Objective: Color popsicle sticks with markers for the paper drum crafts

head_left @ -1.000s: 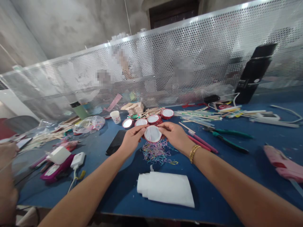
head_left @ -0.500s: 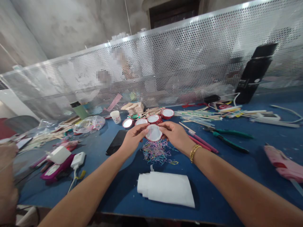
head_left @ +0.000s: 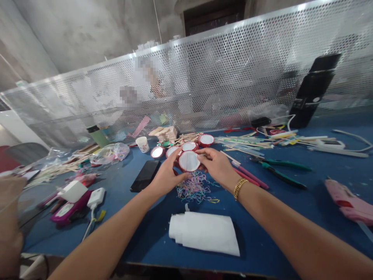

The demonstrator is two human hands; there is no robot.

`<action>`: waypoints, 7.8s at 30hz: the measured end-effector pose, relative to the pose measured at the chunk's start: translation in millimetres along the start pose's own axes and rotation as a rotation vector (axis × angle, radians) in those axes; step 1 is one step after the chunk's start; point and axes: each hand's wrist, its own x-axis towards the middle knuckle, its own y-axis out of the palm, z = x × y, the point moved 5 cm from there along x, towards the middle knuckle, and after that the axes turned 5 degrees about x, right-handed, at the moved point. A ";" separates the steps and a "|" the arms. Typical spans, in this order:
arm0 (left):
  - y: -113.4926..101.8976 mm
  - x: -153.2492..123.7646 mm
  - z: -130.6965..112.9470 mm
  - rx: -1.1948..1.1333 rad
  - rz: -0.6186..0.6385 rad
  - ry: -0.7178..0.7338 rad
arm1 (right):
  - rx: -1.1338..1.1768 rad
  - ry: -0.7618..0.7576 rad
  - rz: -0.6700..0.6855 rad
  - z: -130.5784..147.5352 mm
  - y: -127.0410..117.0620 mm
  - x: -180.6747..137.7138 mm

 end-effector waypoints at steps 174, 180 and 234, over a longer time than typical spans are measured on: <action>-2.6 -4.4 -0.8 -0.606 -0.205 -0.369 | -0.018 0.064 0.151 9.0 12.8 -13.4; -0.9 -5.1 2.6 -0.722 -0.215 -0.412 | -0.032 0.092 0.163 10.3 14.9 -15.5; 8.1 -8.8 -8.6 0.130 -0.161 0.066 | 0.159 0.194 0.163 3.3 27.8 -20.6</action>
